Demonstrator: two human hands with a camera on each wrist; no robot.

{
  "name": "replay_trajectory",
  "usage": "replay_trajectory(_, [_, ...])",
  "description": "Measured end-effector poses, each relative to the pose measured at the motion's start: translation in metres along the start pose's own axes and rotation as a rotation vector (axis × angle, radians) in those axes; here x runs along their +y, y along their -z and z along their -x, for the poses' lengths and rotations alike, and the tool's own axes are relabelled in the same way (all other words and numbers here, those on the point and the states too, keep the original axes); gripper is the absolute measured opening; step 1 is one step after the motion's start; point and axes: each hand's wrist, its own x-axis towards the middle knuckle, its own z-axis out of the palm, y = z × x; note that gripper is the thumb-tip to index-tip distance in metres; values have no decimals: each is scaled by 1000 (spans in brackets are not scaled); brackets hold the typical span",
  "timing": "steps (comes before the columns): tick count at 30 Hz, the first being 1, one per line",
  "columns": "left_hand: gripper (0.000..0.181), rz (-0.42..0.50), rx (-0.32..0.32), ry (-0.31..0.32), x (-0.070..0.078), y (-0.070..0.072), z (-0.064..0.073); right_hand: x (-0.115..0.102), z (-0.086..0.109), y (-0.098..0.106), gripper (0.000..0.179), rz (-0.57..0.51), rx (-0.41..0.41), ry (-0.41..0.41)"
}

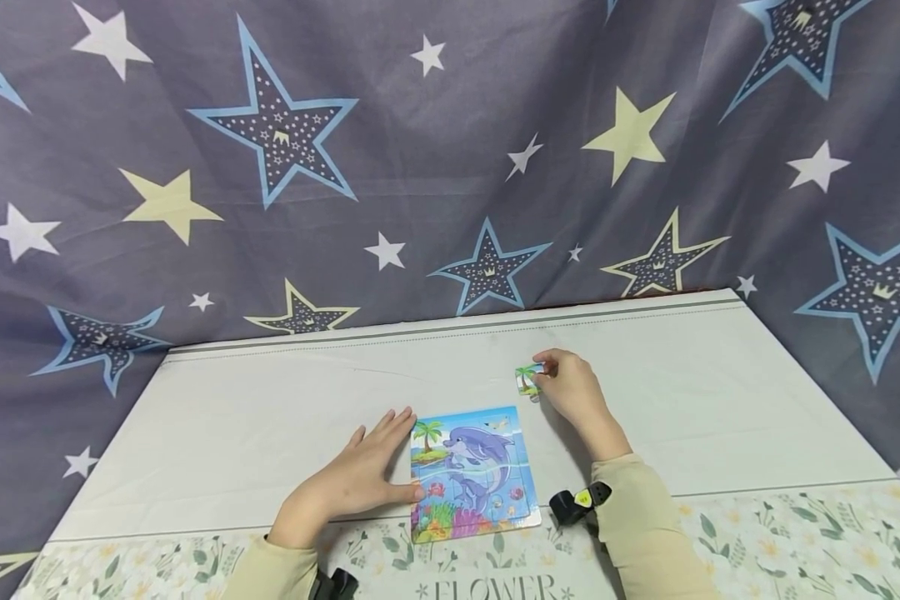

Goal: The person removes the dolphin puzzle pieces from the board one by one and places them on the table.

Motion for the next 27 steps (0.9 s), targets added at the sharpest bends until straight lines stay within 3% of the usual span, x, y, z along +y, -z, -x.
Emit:
replay_trajectory(11, [104, 5, 4, -3, 2, 1, 2, -6, 1, 1, 27, -29, -20, 6])
replay_trajectory(17, [105, 1, 1, -1, 2, 2, 3, -17, 3, 0, 27, -101, -89, 33])
replay_trajectory(27, [104, -24, -5, 5, 1, 1, 2, -40, 8, -11, 22, -136, -193, 107])
